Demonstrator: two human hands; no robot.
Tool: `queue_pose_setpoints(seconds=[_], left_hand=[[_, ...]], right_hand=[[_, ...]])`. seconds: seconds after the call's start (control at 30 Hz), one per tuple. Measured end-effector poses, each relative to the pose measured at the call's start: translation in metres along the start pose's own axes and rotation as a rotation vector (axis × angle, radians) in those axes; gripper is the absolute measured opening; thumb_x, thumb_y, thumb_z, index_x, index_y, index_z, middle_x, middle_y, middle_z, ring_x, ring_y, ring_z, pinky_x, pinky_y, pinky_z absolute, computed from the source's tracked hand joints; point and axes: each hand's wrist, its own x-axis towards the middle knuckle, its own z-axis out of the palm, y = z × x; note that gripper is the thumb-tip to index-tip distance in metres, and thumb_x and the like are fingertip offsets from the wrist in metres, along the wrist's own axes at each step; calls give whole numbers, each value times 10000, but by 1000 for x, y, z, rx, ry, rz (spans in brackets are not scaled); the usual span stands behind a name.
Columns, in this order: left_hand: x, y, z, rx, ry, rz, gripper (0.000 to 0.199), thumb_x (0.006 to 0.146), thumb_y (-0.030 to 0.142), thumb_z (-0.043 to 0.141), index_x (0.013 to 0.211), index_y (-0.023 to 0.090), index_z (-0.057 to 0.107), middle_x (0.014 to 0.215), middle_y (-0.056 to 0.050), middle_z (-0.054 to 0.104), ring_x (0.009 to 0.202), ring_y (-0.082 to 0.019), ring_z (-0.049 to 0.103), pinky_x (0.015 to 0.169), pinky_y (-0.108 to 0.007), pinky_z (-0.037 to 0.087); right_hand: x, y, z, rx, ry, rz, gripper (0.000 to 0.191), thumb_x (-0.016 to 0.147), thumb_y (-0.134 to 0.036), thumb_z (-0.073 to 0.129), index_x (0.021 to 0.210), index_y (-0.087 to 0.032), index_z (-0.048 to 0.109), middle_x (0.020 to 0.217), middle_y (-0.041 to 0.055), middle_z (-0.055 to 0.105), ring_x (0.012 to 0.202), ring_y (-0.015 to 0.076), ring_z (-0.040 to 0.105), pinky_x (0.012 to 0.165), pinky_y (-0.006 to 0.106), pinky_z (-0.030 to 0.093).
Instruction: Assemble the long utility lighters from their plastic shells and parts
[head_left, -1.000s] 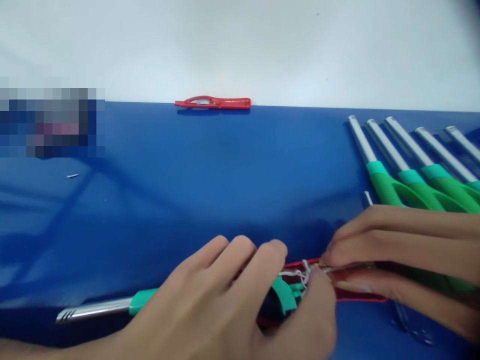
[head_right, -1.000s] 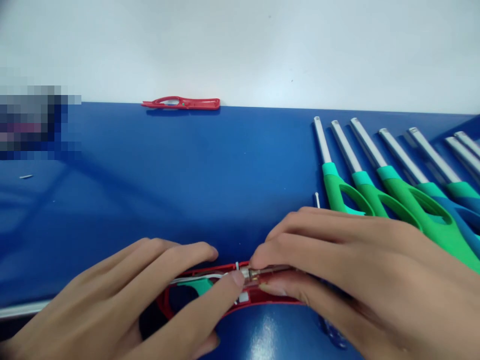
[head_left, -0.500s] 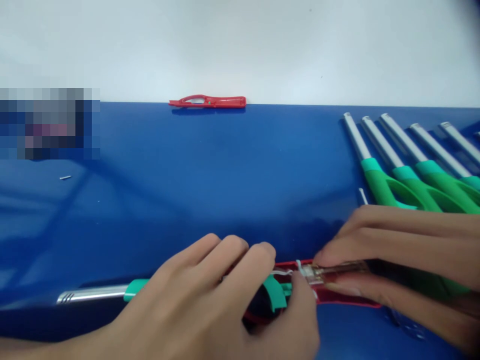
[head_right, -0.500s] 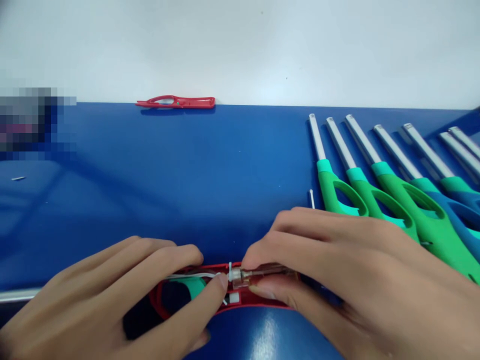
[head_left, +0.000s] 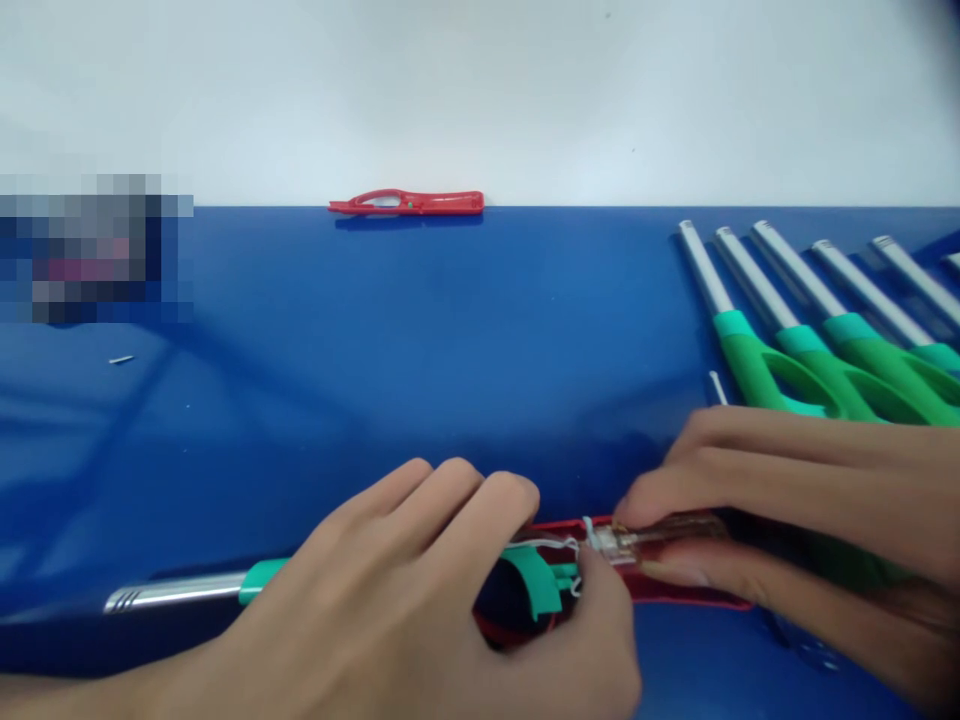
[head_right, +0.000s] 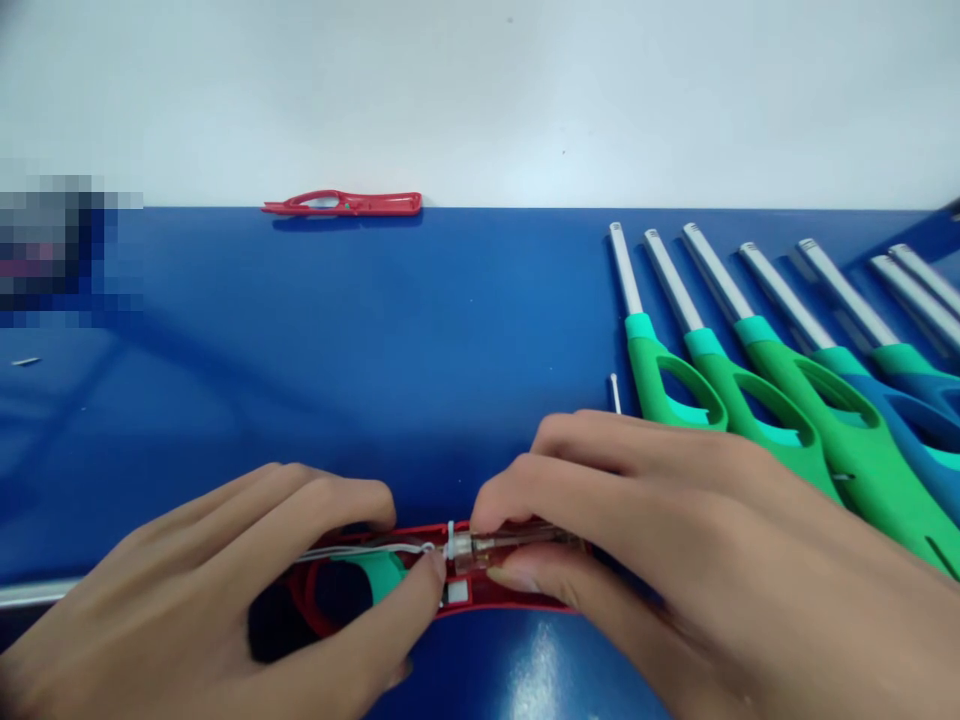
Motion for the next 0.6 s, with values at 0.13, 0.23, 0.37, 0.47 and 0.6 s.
queue_pose_setpoints(seconds=[0.13, 0.23, 0.37, 0.47, 0.6], left_hand=[[0, 1, -1, 1, 24, -11, 513, 928, -20, 540, 1186, 343, 796, 940, 35, 700, 764, -215, 576, 707, -368, 485], [-1, 1, -2, 2, -27, 7, 520, 942, -14, 529, 1221, 340, 789, 973, 23, 709, 798, -218, 606, 711, -345, 524], [0, 0, 4, 25, 14, -48, 427, 993, 48, 633, 1248, 367, 756, 1013, 10, 691, 863, -240, 622, 760, -316, 603], [-3, 0, 11, 29, 53, -66, 378, 1037, 103, 662, 1277, 387, 727, 997, 9, 665, 860, -265, 617, 808, -362, 660], [-8, -3, 11, -5, 71, -49, 320, 1116, 124, 632, 1317, 367, 685, 1078, -7, 744, 866, -282, 675, 748, -382, 652]], right_hand=[[0, -3, -1, -9, 0, 6, 428, 1152, -776, 801, 1144, -369, 931, 965, 66, 811, 973, 306, 873, 809, 338, 760], [5, -8, -3, -12, -1, 10, 394, 1161, -746, 807, 1164, -374, 938, 982, 63, 824, 972, 305, 877, 810, 336, 760], [13, -12, -7, -18, -68, -33, 256, 1232, -592, 749, 1223, -416, 934, 1112, 27, 870, 1002, 256, 890, 861, 294, 752], [13, -11, -6, -15, -58, -25, 279, 1213, -634, 767, 1211, -409, 931, 1088, 38, 860, 993, 271, 885, 842, 306, 751], [4, -7, -2, -12, 0, 14, 412, 1145, -778, 802, 1155, -385, 926, 980, 68, 816, 977, 320, 872, 794, 351, 757]])
